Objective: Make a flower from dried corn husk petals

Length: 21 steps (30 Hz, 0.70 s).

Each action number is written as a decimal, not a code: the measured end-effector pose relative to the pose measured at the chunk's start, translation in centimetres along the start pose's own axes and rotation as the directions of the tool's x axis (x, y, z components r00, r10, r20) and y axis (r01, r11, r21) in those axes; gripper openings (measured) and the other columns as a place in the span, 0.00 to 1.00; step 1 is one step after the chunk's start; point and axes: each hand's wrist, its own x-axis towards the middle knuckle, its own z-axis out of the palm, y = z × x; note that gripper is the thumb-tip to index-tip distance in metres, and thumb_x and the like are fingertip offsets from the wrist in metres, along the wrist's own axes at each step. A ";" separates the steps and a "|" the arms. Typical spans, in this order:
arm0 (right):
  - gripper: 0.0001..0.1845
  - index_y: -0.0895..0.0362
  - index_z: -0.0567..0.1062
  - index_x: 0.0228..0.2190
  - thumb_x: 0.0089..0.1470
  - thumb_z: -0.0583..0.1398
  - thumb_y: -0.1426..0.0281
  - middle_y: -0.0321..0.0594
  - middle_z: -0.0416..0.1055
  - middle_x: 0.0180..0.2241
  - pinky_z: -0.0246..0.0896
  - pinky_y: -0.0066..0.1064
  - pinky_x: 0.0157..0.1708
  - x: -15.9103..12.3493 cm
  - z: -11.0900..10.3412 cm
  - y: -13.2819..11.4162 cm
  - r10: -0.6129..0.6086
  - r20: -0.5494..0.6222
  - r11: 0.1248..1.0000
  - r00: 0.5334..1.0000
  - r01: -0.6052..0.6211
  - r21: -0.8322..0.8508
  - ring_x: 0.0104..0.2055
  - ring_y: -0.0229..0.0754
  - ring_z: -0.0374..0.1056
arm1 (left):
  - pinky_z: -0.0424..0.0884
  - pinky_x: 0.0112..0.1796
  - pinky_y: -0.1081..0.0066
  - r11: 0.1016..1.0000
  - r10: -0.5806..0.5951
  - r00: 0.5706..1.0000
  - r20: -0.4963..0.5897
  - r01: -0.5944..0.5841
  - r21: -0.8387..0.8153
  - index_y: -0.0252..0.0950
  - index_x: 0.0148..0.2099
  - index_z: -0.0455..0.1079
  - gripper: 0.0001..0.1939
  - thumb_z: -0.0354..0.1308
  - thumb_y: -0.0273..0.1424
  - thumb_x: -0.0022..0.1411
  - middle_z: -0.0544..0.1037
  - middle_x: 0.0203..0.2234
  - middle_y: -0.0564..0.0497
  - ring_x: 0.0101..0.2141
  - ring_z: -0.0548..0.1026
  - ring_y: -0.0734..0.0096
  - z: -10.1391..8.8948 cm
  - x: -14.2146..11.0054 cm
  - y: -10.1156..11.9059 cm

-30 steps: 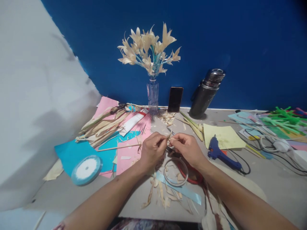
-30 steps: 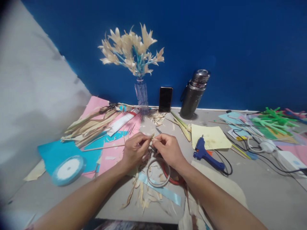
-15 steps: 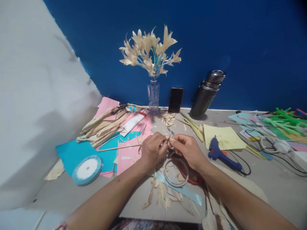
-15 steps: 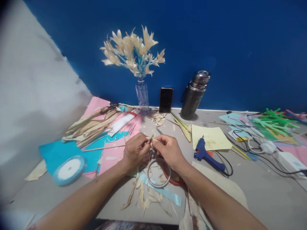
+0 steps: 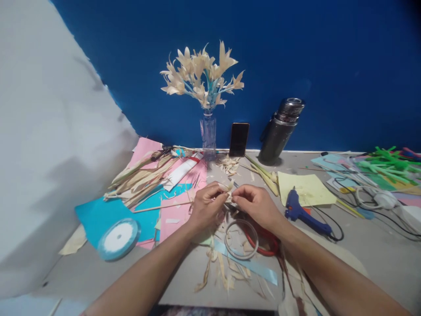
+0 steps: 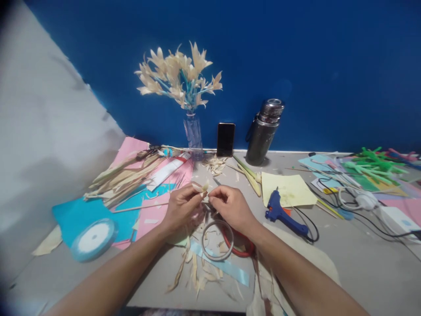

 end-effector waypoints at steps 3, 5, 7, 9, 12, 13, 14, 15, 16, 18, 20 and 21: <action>0.07 0.58 0.76 0.29 0.52 0.61 0.67 0.35 0.72 0.24 0.60 0.28 0.28 0.0 -0.2 -0.1 -0.028 -0.035 1.000 0.999 0.028 -0.008 0.26 0.37 0.65 | 0.65 0.33 0.73 0.997 0.064 0.996 0.057 -0.066 0.029 0.36 0.29 0.75 0.07 0.58 0.24 0.58 0.73 0.26 0.51 0.30 0.72 0.71 -0.3 0.0 0.6; 0.08 0.58 0.76 0.29 0.53 0.61 0.66 0.35 0.72 0.25 0.60 0.28 0.29 -0.1 -0.2 -0.2 -0.041 -0.058 0.999 0.997 0.040 -0.016 0.27 0.37 0.65 | 0.64 0.29 0.74 0.999 -0.019 0.998 0.067 0.022 -0.038 0.35 0.29 0.75 0.06 0.60 0.26 0.58 0.72 0.25 0.51 0.27 0.70 0.73 -0.3 -0.1 1.0; 0.08 0.58 0.77 0.30 0.53 0.61 0.67 0.36 0.73 0.25 0.60 0.28 0.29 -0.2 -0.2 -0.4 -0.049 -0.071 0.999 0.996 0.047 -0.024 0.27 0.38 0.65 | 0.61 0.23 0.75 0.962 -0.187 0.978 0.096 0.202 -0.183 0.35 0.30 0.74 0.06 0.63 0.31 0.58 0.69 0.23 0.54 0.21 0.66 0.77 -0.1 -0.2 1.3; 0.07 0.58 0.77 0.31 0.53 0.62 0.67 0.36 0.72 0.25 0.60 0.28 0.29 -0.2 -0.2 -0.5 -0.054 -0.072 0.998 0.996 0.052 -0.032 0.27 0.37 0.65 | 0.57 0.18 0.76 0.877 -0.326 0.933 0.151 0.358 -0.321 0.34 0.32 0.74 0.08 0.65 0.34 0.56 0.66 0.20 0.56 0.17 0.62 0.80 0.1 -0.4 1.5; 0.06 0.58 0.76 0.32 0.52 0.62 0.68 0.34 0.70 0.24 0.57 0.27 0.27 -0.1 -0.2 -0.5 -0.063 -0.044 0.998 0.997 0.062 -0.020 0.26 0.36 0.63 | 0.58 0.18 0.77 0.816 -0.389 0.903 0.182 0.429 -0.387 0.33 0.33 0.75 0.09 0.67 0.35 0.54 0.67 0.20 0.55 0.18 0.63 0.79 0.4 -0.6 1.5; 0.05 0.58 0.76 0.31 0.52 0.62 0.69 0.33 0.69 0.24 0.56 0.26 0.26 -0.1 -0.3 -0.4 -0.063 -0.028 0.998 0.998 0.063 0.000 0.25 0.35 0.62 | 0.59 0.19 0.77 0.827 -0.383 0.908 0.173 0.420 -0.373 0.33 0.32 0.76 0.09 0.67 0.34 0.54 0.68 0.20 0.55 0.19 0.64 0.79 0.4 -0.6 1.4; 0.05 0.58 0.76 0.31 0.51 0.63 0.69 0.32 0.69 0.23 0.55 0.26 0.25 0.0 -0.4 -0.2 -0.059 -0.009 0.998 0.998 0.059 0.031 0.25 0.34 0.61 | 0.59 0.20 0.77 0.848 -0.367 0.916 0.163 0.402 -0.346 0.33 0.31 0.76 0.08 0.67 0.33 0.54 0.68 0.21 0.54 0.20 0.64 0.79 0.4 -0.6 1.3; 0.05 0.58 0.75 0.31 0.51 0.63 0.69 0.32 0.68 0.23 0.55 0.25 0.25 0.1 -0.4 -0.1 -0.050 0.011 0.996 0.999 0.049 0.072 0.25 0.34 0.60 | 0.60 0.21 0.77 0.872 -0.346 0.926 0.153 0.377 -0.312 0.34 0.30 0.76 0.07 0.67 0.33 0.53 0.69 0.22 0.54 0.20 0.65 0.79 0.3 -0.6 1.2; 0.06 0.58 0.75 0.31 0.50 0.64 0.68 0.32 0.68 0.24 0.55 0.25 0.25 0.1 -0.5 0.1 -0.036 0.033 0.993 0.999 0.032 0.117 0.25 0.34 0.61 | 0.60 0.21 0.77 0.897 -0.320 0.936 0.148 0.349 -0.271 0.34 0.29 0.76 0.06 0.66 0.32 0.54 0.69 0.23 0.54 0.21 0.65 0.79 0.3 -0.5 1.0; 0.08 0.58 0.74 0.30 0.48 0.66 0.67 0.32 0.68 0.25 0.56 0.25 0.26 0.2 -0.6 0.4 -0.009 0.077 0.981 0.997 -0.007 0.196 0.25 0.34 0.61 | 0.60 0.22 0.77 0.935 -0.270 0.950 0.156 0.298 -0.193 0.34 0.28 0.77 0.06 0.65 0.31 0.54 0.70 0.24 0.53 0.22 0.67 0.77 0.0 -0.4 0.8; 0.11 0.58 0.73 0.30 0.47 0.68 0.66 0.32 0.68 0.26 0.57 0.26 0.27 0.3 -0.7 0.4 0.006 0.115 0.974 0.993 -0.032 0.222 0.26 0.34 0.62 | 0.62 0.22 0.76 0.951 -0.250 0.951 0.182 0.276 -0.136 0.34 0.28 0.77 0.06 0.65 0.31 0.54 0.71 0.25 0.52 0.24 0.68 0.76 -0.3 -0.3 0.6; 0.12 0.58 0.73 0.30 0.47 0.68 0.65 0.32 0.68 0.26 0.58 0.26 0.27 0.3 -0.8 0.4 0.009 0.128 0.975 0.992 -0.038 0.220 0.26 0.34 0.62 | 0.62 0.23 0.76 0.951 -0.256 0.946 0.198 0.284 -0.125 0.34 0.28 0.77 0.06 0.65 0.31 0.54 0.71 0.26 0.51 0.24 0.69 0.76 -0.4 -0.2 0.6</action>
